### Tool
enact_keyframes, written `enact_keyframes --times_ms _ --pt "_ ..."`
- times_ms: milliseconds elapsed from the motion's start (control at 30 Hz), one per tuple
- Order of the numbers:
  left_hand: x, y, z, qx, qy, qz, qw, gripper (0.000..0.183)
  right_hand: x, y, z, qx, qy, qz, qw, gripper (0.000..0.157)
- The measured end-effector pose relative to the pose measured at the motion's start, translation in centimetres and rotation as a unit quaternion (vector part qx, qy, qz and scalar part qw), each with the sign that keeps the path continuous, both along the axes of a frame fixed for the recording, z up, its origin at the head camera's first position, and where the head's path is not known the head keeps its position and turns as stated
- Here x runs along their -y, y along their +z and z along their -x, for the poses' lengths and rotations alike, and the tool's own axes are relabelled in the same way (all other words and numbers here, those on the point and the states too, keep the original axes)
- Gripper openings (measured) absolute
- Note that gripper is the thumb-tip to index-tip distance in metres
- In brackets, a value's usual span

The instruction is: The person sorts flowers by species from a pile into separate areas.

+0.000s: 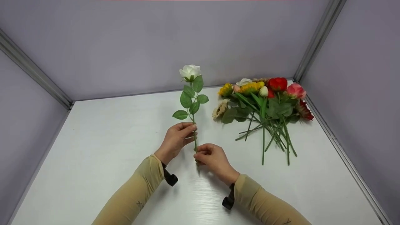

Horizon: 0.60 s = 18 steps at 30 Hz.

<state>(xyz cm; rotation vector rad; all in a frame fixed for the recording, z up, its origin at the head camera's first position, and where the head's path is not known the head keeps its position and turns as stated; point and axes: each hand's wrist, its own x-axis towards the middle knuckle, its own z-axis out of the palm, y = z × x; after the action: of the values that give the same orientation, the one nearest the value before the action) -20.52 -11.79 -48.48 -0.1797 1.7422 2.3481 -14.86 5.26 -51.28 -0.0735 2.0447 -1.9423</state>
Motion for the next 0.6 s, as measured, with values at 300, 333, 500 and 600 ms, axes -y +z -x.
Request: enact_keyframes --times_ms 300,333,500,600 --pt "1.9 -0.4 0.2 -0.027 0.003 0.053 0.9983 0.022 0.7 -0.3 0.4 -0.011 0.015 -0.014 1.0 0.038" --pt "2.5 -0.5 0.3 -0.028 0.007 0.062 0.9976 0.022 0.9 -0.2 0.5 -0.018 0.026 -0.018 0.999 0.04" --pt "7.2 -0.9 0.8 -0.038 0.03 0.132 0.9901 0.025 1.5 0.1 0.9 -0.103 0.09 -0.105 0.985 0.045" --pt "11.2 -1.1 0.9 -0.033 0.049 0.193 0.9794 0.025 1.9 0.4 1.0 -0.178 0.119 -0.194 0.957 0.049"
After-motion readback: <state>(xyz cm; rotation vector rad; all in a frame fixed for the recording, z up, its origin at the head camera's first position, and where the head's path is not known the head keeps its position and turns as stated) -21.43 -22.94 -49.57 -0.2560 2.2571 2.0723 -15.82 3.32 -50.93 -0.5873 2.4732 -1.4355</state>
